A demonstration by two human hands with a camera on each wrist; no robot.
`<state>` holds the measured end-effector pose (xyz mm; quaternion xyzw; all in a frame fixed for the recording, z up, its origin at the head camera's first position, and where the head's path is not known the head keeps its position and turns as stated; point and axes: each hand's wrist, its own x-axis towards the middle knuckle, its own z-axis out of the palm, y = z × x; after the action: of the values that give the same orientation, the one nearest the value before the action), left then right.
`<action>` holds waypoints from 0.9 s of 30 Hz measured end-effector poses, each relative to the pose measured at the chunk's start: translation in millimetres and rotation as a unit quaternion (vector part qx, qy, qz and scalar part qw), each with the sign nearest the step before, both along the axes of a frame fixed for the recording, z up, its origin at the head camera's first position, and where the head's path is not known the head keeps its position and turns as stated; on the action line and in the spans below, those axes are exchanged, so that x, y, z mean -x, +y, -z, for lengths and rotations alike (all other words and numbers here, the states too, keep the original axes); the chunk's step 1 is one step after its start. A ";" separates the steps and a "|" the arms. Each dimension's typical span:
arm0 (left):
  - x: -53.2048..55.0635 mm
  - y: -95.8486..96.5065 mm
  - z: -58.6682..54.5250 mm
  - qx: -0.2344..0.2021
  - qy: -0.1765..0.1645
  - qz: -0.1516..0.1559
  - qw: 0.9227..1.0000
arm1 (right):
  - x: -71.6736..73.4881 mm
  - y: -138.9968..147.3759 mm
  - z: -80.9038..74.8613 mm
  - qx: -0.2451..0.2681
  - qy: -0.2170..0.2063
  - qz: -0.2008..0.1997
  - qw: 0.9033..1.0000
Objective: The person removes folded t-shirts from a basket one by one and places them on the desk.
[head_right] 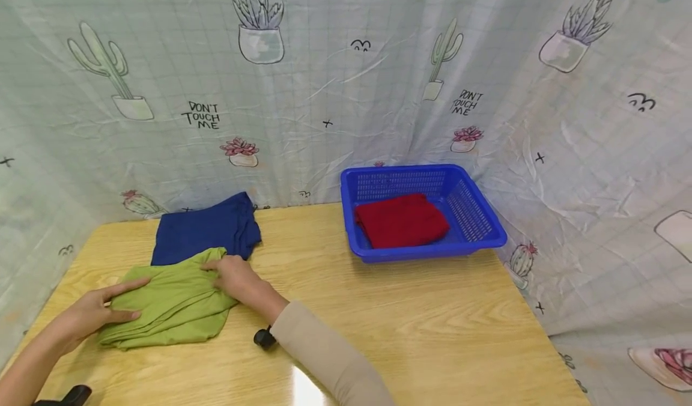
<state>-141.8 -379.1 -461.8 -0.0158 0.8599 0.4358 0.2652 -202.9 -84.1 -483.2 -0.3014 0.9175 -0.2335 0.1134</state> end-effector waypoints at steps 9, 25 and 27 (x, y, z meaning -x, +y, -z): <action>-11.2 -0.5 -11.8 0.092 0.076 0.022 0.993 | 0.8 14.0 -11.0 0.006 -0.037 -0.052 0.998; -15.7 67.6 -32.3 0.192 0.259 0.051 0.945 | 3.7 81.7 -54.4 0.017 0.020 -0.100 0.995; -15.4 77.4 -35.5 0.182 0.263 0.056 0.946 | 1.6 90.3 -57.2 0.021 0.014 -0.091 0.995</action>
<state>-126.4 -301.7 -426.3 0.0997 0.9633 0.2451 0.0459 -204.5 6.1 -426.1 -0.3895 0.8824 -0.2376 0.1152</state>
